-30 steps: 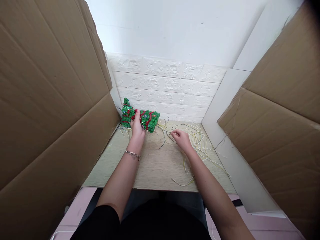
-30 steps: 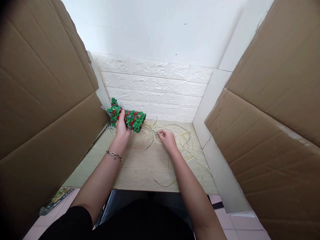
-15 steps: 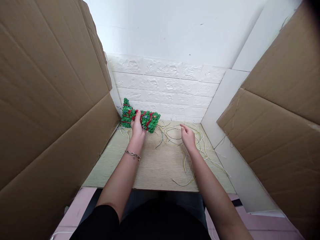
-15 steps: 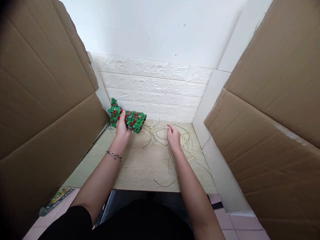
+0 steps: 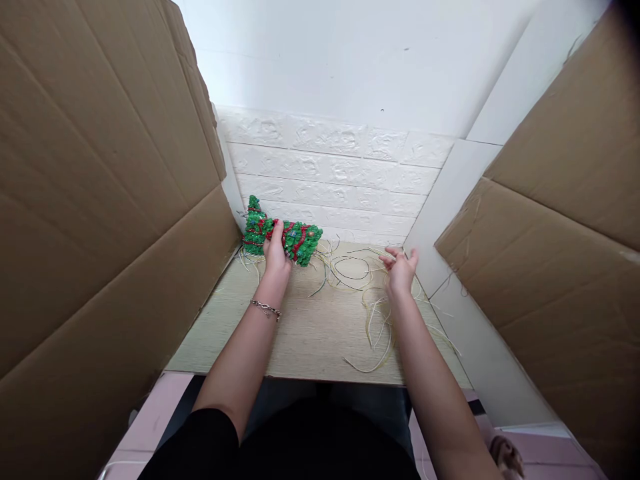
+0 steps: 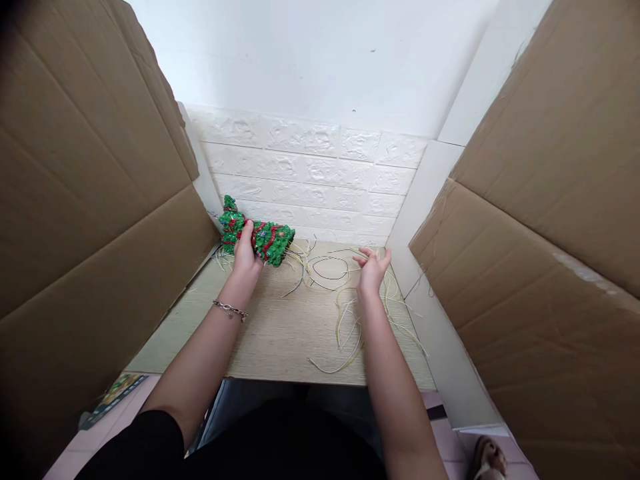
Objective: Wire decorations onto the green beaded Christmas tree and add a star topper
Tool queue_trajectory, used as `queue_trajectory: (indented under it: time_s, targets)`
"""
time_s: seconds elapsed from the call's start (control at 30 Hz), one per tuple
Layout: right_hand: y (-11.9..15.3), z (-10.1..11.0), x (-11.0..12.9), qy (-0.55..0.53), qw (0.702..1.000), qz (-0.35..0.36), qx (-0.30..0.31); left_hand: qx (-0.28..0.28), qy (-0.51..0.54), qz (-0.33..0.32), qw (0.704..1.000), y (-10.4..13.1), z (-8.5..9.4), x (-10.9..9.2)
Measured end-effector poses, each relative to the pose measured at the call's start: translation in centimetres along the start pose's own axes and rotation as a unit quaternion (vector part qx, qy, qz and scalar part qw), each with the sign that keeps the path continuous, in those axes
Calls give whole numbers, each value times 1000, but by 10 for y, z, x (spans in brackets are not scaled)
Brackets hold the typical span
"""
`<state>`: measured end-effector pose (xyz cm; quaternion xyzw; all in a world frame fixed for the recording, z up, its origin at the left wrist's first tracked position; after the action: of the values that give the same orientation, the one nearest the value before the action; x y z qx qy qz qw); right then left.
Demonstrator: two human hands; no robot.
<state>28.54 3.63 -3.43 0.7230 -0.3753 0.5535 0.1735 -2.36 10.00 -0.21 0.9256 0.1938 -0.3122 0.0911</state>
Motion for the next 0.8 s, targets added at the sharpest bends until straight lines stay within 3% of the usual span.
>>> queue_trajectory:
  time_s: [0.13, 0.43, 0.6, 0.8]
  targets:
    - [12, -22, -16, -58, 985, -117, 109, 58, -47, 66, 995, 8, -10, 8]
    - [26, -35, -5, -144, 973, -132, 126, 256, -163, 99, 948, 36, -33, 24]
    - [32, -40, -5, -120, 975, -134, 129, 347, -244, 83, 902, 53, -41, 29]
    - [48, -53, -13, -47, 964, -152, 212, 446, -319, 116, 828, 71, -44, 41]
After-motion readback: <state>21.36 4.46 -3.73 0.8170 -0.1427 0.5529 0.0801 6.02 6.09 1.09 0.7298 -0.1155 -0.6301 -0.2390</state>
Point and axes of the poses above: each hand's wrist, its own y-axis away from the middle knuckle, its own z-axis out of the back of the hand, x = y × z, the point moved 7 cm from there along -y, towards the middle knuckle, and after that the axes turned 4 degrees about -x, right-handed, at the moved point
